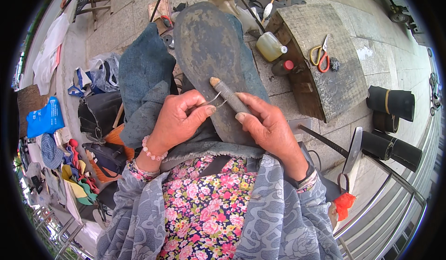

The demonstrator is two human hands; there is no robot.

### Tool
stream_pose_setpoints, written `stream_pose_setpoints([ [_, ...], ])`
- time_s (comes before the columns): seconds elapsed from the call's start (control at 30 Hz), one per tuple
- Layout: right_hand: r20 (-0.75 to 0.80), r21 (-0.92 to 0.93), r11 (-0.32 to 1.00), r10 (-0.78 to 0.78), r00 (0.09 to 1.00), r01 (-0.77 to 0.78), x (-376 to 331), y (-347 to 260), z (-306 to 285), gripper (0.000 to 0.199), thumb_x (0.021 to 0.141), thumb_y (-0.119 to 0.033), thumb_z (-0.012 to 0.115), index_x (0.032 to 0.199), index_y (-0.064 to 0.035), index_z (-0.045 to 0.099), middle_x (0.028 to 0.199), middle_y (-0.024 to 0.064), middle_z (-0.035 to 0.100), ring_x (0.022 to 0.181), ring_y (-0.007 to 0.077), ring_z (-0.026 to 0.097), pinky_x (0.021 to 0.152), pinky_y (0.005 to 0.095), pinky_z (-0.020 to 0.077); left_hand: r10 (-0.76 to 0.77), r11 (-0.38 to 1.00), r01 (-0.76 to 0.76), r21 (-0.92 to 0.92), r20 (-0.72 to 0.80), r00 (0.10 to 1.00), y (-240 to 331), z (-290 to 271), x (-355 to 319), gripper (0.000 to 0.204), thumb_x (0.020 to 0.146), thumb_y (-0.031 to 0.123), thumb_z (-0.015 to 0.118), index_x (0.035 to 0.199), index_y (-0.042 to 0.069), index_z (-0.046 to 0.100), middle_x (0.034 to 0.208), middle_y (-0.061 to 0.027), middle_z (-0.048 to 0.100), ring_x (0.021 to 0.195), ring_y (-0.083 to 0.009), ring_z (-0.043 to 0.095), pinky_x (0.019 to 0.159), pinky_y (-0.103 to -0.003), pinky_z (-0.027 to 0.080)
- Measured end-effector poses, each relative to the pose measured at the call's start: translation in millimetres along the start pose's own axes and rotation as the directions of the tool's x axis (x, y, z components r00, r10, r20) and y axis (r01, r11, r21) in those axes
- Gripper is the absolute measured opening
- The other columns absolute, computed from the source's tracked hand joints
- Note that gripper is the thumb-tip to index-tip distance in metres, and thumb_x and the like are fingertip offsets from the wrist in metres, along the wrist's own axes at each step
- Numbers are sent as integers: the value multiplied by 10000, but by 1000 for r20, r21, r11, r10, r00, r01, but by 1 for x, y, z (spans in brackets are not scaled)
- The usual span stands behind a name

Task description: Repairing a shoe sole by scraping and preparing it with hand tools.

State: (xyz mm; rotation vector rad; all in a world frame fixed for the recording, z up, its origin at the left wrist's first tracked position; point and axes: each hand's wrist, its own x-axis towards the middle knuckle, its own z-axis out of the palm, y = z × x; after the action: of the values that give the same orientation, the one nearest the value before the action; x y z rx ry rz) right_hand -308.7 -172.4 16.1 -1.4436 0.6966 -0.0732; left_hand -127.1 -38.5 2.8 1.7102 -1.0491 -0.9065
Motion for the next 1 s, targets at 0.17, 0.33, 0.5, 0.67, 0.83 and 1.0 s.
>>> stream_pose_setpoints([
  [0.17,-28,-45,999,-25,999,23,0,7,3,390,889,-63,608,1259,35,535,1055,71,626,835,114,586,744,246,473,-12,999,12,35,-12,1000,1,1,1,201,854,123,680,735,8,565,559,25,440,547,-25,363,466,-247,304],
  [0.33,-63,-148,986,-89,994,78,0,8,5,397,878,-64,620,1252,42,538,1174,155,633,1054,191,610,908,285,457,-25,999,27,42,-35,999,2,5,1,211,854,110,676,716,5,555,557,24,449,544,-19,362,455,-248,294],
  [0.5,-89,-205,972,-132,987,112,0,11,9,405,872,-73,634,1249,43,544,1190,193,632,1091,213,612,906,294,465,-21,999,23,34,-74,997,0,8,-1,209,853,100,673,712,8,550,548,26,449,542,-16,354,452,-248,289],
  [0.67,-102,-245,962,-145,984,116,0,8,10,403,873,-76,637,1243,55,545,1184,207,633,1076,229,624,894,297,474,-13,1000,15,24,-97,995,-2,11,1,216,853,100,672,705,11,542,540,25,448,539,-17,355,454,-250,292],
  [0.83,-109,-250,961,-149,983,118,1,8,9,407,873,-83,639,1241,64,544,1195,218,624,1095,240,617,907,301,469,-5,998,11,55,-113,994,0,11,3,256,826,161,696,709,-1,536,528,-141,509,426,-215,490,437,-344,368],
  [1.0,-111,-267,957,-149,982,115,3,9,8,415,873,-97,643,1242,67,543,1217,229,609,1131,259,597,940,312,455,24,999,-18,49,-140,990,-3,15,5,245,852,126,686,703,12,528,536,15,432,542,-25,343,456,-252,295],
])
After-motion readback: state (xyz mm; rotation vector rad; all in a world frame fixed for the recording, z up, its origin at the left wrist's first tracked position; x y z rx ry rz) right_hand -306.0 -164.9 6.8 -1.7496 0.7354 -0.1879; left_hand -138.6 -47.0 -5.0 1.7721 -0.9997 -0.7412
